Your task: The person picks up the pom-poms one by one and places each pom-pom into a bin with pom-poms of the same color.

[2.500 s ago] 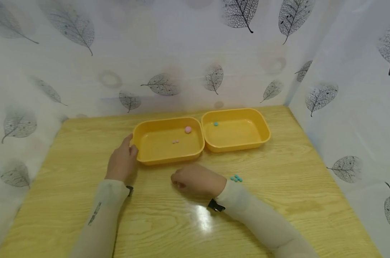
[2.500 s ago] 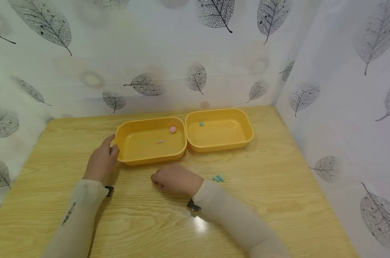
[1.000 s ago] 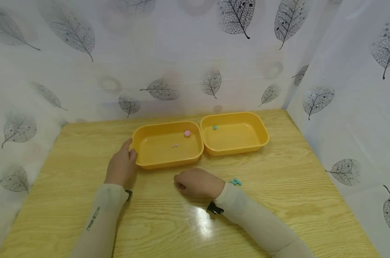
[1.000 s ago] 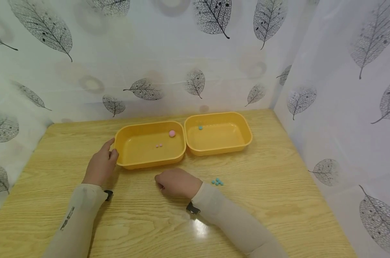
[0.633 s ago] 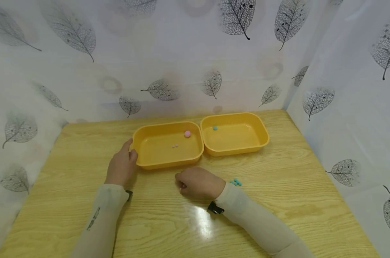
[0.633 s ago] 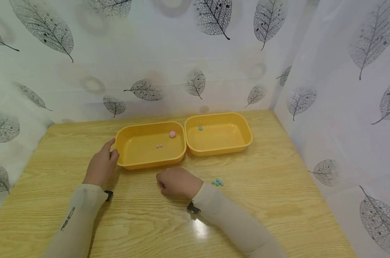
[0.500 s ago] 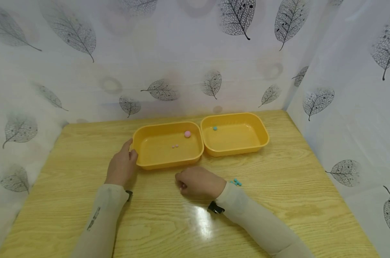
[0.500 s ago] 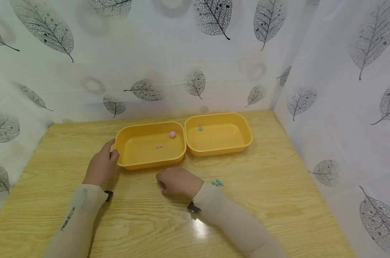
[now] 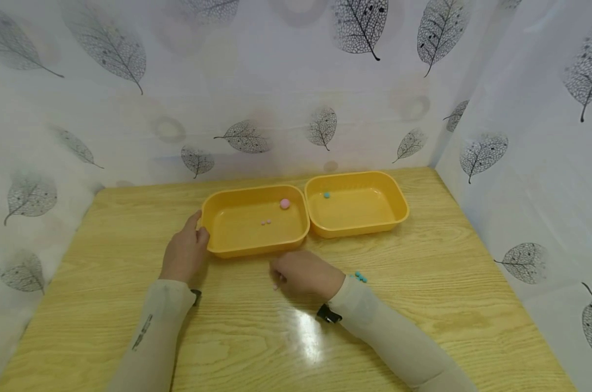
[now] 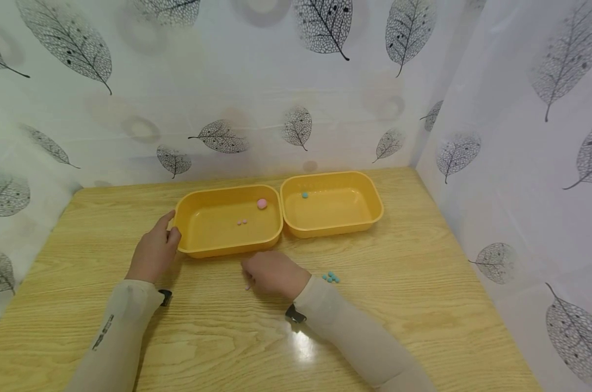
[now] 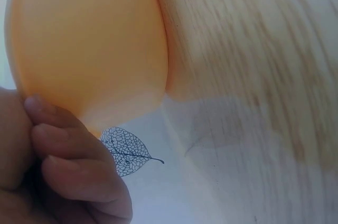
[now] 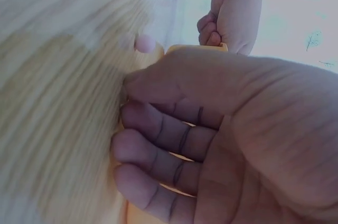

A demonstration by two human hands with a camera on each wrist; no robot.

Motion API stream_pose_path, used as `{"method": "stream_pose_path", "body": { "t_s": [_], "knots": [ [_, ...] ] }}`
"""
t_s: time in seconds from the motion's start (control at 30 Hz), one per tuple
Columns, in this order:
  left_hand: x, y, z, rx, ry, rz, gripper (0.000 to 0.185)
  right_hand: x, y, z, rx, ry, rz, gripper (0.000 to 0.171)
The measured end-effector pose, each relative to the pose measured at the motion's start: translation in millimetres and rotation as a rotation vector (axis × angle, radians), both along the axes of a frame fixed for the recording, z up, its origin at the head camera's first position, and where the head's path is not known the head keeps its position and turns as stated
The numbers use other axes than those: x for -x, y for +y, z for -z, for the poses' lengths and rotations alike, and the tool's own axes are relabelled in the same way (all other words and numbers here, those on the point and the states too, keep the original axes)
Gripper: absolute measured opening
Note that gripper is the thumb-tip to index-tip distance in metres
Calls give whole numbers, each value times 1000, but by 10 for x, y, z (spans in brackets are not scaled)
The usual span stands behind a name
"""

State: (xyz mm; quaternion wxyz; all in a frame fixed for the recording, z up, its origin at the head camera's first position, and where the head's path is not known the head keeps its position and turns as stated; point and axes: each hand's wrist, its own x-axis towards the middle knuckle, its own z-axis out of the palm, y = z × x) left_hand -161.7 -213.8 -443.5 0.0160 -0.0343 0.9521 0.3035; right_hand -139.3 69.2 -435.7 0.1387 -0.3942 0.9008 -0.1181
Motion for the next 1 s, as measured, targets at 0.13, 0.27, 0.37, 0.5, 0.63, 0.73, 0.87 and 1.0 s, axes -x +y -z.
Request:
{"method": "stream_pose_path", "body": {
  "t_s": [0.13, 0.27, 0.37, 0.5, 0.63, 0.73, 0.87, 1.0],
  "knots": [
    [-5, -5, -7, -1, 2, 4, 58, 20, 5, 10, 7, 16, 29, 18],
    [-2, -2, -7, 3, 6, 1, 58, 23, 23, 12, 38, 40, 52, 21],
    [5, 0, 0, 4, 3, -3, 58, 22, 42, 19, 58, 79, 48, 21],
    [11, 4, -4, 1, -14, -9, 58, 19, 68, 26, 94, 127, 40, 25],
    [15, 9, -19, -5, -29, -12, 59, 15, 88, 23, 115, 143, 32, 31],
    [14, 13, -26, -8, -33, -12, 59, 14, 93, 14, 114, 138, 33, 32],
    [7, 18, -35, -10, -37, -16, 59, 18, 80, 12, 88, 115, 41, 31],
    [1, 20, -37, -10, -37, -17, 58, 25, 62, 26, 49, 106, 48, 31]
  ]
}}
